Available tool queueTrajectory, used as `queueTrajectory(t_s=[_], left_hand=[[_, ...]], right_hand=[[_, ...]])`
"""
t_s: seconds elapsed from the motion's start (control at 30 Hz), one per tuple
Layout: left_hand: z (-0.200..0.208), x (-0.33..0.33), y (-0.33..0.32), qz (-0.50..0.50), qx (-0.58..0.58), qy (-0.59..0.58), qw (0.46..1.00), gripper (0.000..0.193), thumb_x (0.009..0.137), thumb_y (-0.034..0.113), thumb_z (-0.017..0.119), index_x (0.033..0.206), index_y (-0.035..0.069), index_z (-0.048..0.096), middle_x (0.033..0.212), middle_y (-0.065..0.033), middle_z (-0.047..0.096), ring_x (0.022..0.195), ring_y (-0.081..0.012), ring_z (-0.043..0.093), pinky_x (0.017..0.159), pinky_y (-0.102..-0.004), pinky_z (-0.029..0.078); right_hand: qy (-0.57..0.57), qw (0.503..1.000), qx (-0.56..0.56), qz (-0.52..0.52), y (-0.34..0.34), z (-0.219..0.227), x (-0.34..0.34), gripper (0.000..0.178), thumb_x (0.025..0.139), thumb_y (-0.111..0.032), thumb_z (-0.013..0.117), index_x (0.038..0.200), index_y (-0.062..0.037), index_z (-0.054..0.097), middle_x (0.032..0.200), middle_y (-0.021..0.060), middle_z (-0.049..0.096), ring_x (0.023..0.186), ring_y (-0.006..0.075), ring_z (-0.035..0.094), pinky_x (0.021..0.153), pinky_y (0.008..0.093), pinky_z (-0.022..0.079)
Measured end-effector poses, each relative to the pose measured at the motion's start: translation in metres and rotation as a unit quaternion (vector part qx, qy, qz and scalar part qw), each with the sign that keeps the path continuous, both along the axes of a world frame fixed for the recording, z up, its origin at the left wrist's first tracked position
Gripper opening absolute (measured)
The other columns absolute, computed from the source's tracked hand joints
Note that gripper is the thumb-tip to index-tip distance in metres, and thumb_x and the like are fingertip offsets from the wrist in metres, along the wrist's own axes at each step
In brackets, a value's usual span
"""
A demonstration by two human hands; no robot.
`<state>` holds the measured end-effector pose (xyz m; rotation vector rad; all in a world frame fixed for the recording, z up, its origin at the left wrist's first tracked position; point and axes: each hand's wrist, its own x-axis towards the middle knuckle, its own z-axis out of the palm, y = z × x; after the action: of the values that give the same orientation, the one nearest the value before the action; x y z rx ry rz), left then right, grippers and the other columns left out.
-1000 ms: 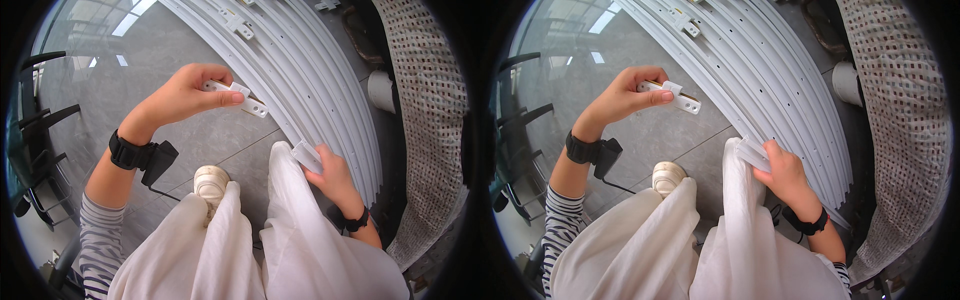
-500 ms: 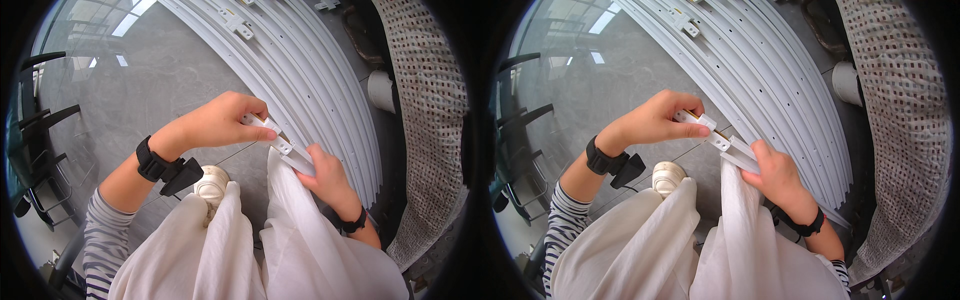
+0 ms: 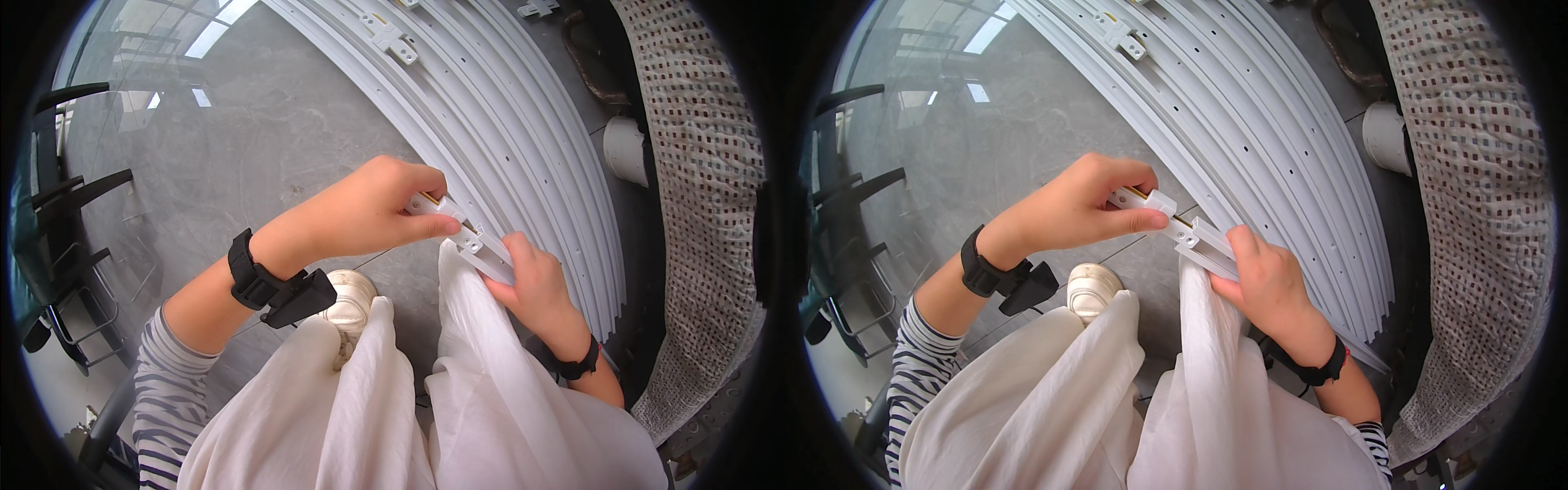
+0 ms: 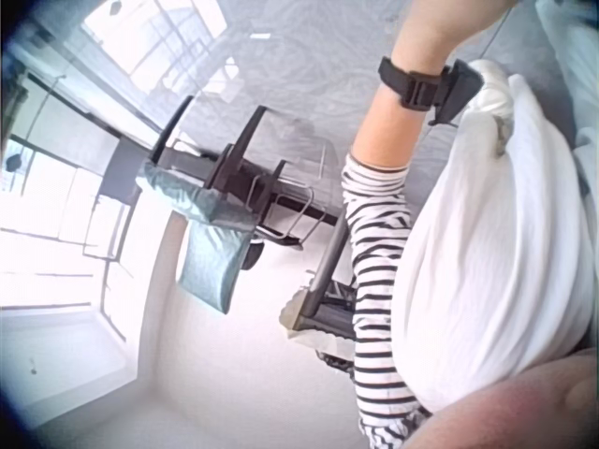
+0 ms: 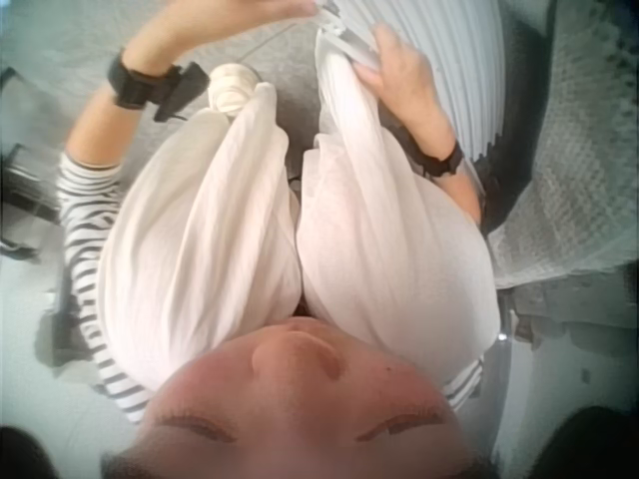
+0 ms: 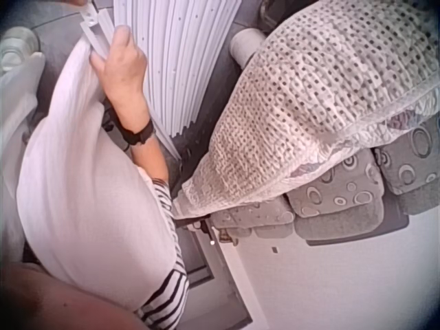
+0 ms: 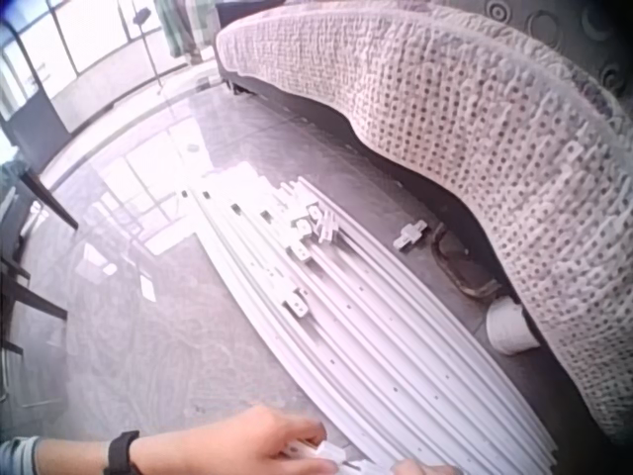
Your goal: The person assembles a white metal frame by repeatedly picking up long rails and small white plastic connectors. They insert the connectors into the rails and place the assembled pieces onto a patterned quilt on the floor. The process involves handling multiple identical components one by one.
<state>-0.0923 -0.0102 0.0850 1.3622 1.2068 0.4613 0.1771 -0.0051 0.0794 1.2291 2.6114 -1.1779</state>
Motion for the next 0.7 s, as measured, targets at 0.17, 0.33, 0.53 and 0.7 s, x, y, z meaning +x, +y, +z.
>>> queueTrajectory(t_s=[0.17, 0.33, 0.53, 0.7], left_hand=[[-0.005, 0.001, -0.002, -0.008, -0.023, 0.005, 1.000, 0.035, 0.087, 0.030, 0.074, 0.087, -0.003, 0.062, 0.065, -0.0066, 0.058, 0.058, -0.0107, 0.050, 0.052, -0.0270, 0.041], [-0.006, 0.010, -0.003, -0.015, -0.038, 0.004, 0.999, 0.036, 0.087, 0.031, 0.074, 0.087, -0.003, 0.061, 0.064, -0.0076, 0.054, 0.057, -0.0126, 0.046, 0.052, -0.0295, 0.039], [-0.013, 0.018, -0.007, 0.012, -0.044, 0.002, 0.999, 0.037, 0.086, 0.031, 0.075, 0.087, -0.003, 0.061, 0.063, -0.0069, 0.051, 0.057, -0.0129, 0.044, 0.052, -0.0297, 0.038], [-0.014, 0.017, -0.001, 0.014, -0.045, 0.010, 0.999, 0.037, 0.084, 0.032, 0.076, 0.088, -0.002, 0.063, 0.064, -0.0048, 0.051, 0.058, -0.0111, 0.043, 0.052, -0.0284, 0.037]], right_hand=[[-0.002, 1.000, -0.002, 0.005, -0.003, -0.006, 0.000, 0.044, 0.073, -0.021, 0.080, 0.097, -0.0023, 0.048, 0.074, 0.0175, 0.062, 0.065, 0.0378, 0.063, 0.057, 0.0442, 0.050], [0.011, 1.000, -0.020, 0.001, -0.004, -0.004, -0.008, 0.042, 0.073, -0.021, 0.079, 0.095, -0.0027, 0.048, 0.071, 0.0174, 0.061, 0.063, 0.0374, 0.063, 0.056, 0.0442, 0.050], [-0.003, 1.000, -0.028, -0.013, -0.003, -0.013, -0.004, 0.040, 0.073, -0.019, 0.077, 0.094, -0.0028, 0.048, 0.069, 0.0171, 0.061, 0.061, 0.0374, 0.062, 0.054, 0.0443, 0.049], [-0.002, 0.999, -0.032, -0.026, 0.001, -0.014, -0.005, 0.039, 0.073, -0.018, 0.077, 0.096, -0.0030, 0.049, 0.072, 0.0176, 0.062, 0.063, 0.0378, 0.063, 0.055, 0.0439, 0.050]])
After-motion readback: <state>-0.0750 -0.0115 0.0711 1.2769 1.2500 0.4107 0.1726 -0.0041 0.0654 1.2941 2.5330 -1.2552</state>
